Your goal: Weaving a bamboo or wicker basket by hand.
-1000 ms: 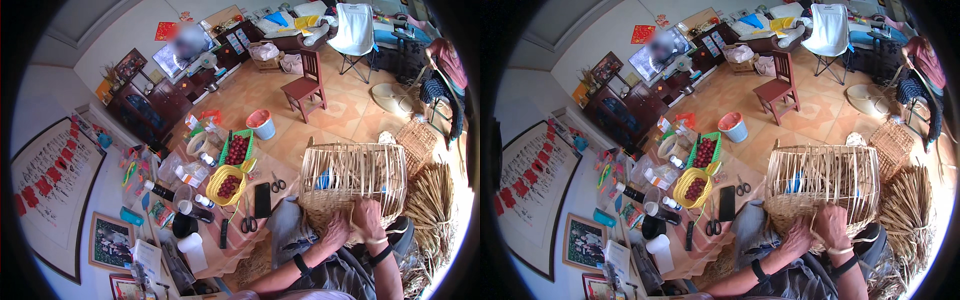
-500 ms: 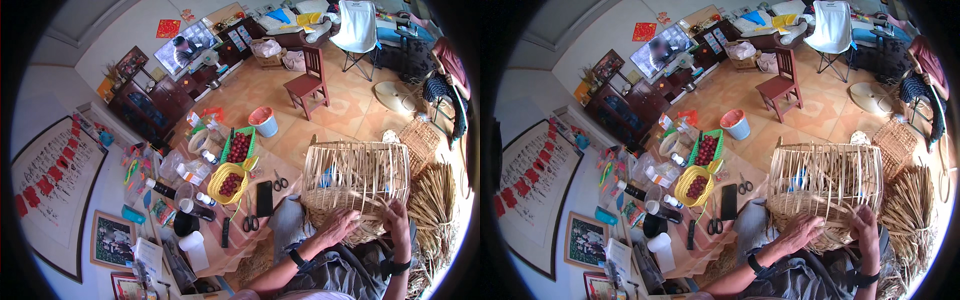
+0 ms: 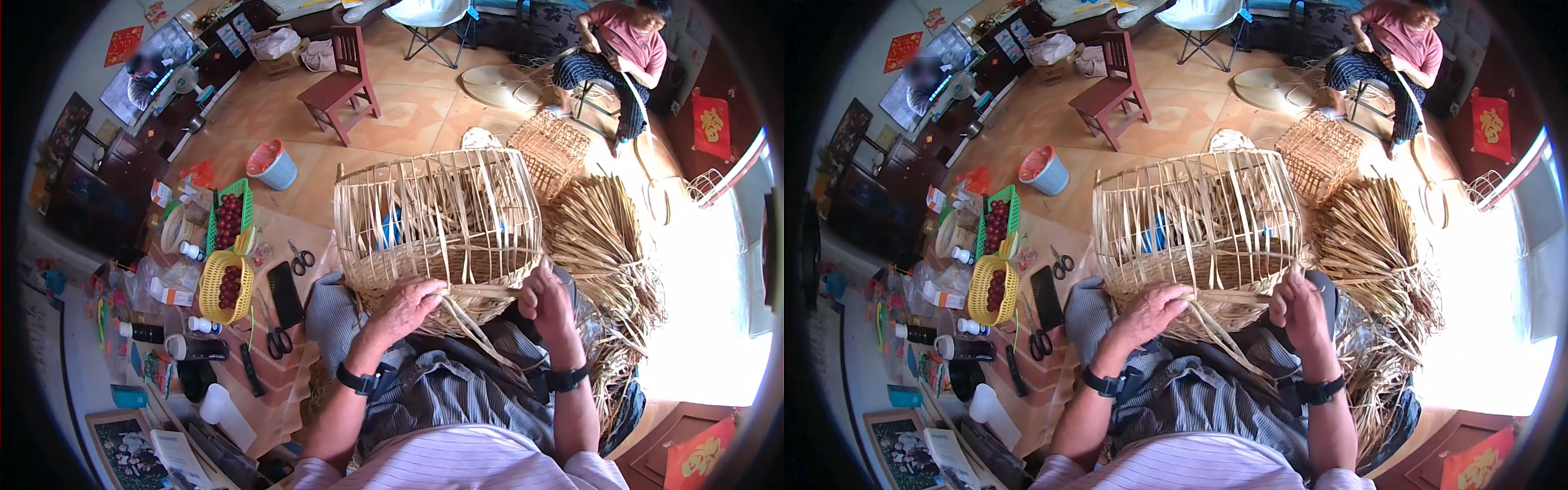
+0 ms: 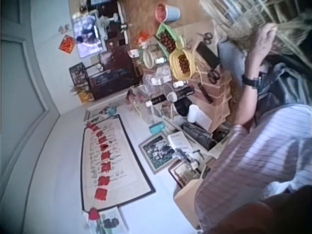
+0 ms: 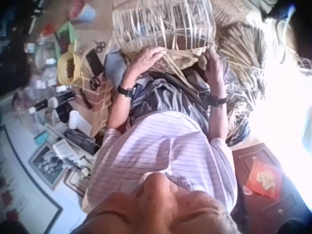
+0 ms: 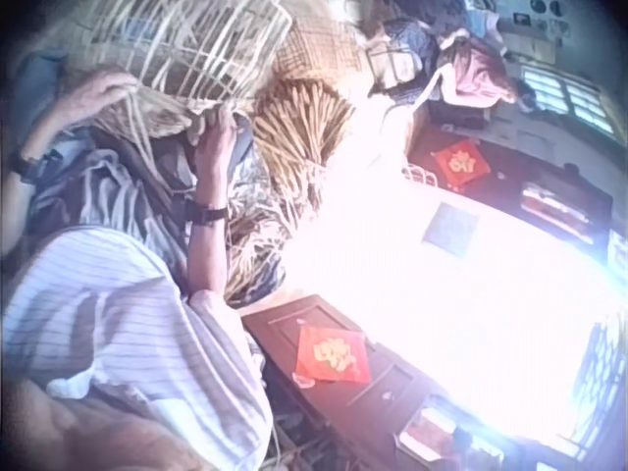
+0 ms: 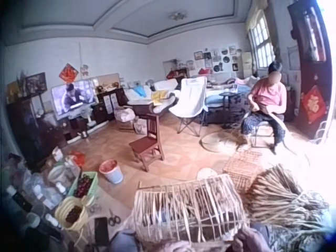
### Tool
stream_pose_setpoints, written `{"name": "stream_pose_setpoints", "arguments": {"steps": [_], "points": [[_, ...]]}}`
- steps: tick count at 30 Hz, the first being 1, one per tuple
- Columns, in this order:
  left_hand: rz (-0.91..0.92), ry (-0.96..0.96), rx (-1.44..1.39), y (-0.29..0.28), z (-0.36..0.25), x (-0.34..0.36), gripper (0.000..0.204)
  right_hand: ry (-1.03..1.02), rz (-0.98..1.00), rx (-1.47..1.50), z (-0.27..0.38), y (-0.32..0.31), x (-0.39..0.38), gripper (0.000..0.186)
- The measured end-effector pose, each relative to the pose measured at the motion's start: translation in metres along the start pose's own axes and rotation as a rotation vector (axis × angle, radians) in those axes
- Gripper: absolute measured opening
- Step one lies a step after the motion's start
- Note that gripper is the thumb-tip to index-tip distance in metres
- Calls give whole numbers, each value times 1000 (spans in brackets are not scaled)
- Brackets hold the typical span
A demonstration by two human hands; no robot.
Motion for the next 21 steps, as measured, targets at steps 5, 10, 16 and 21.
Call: {"name": "stream_pose_setpoints", "arguments": {"steps": [5,10,16,21], "points": [[-169,195,297,-23,-23,-1,27,119,48,53,-46,-10,-19,54],[-101,158,202,-4,-20,2,38,36,-15,162,-48,-33,-35,55],[-82,71,43,2,-10,3,39,-29,-9,167,-35,-24,-56,62],[-28,-34,-72,0,-8,9,28,276,387,-226,-55,20,-81,66]]}}
Point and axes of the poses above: each hand's wrist, its own x-axis towards the middle knuckle, its own y-axis out of the palm, z = x × y, the point moved 3 cm from there along x, towards the middle knuckle, and after that the axes turned 14 degrees about -x, right-handed, at the moved point
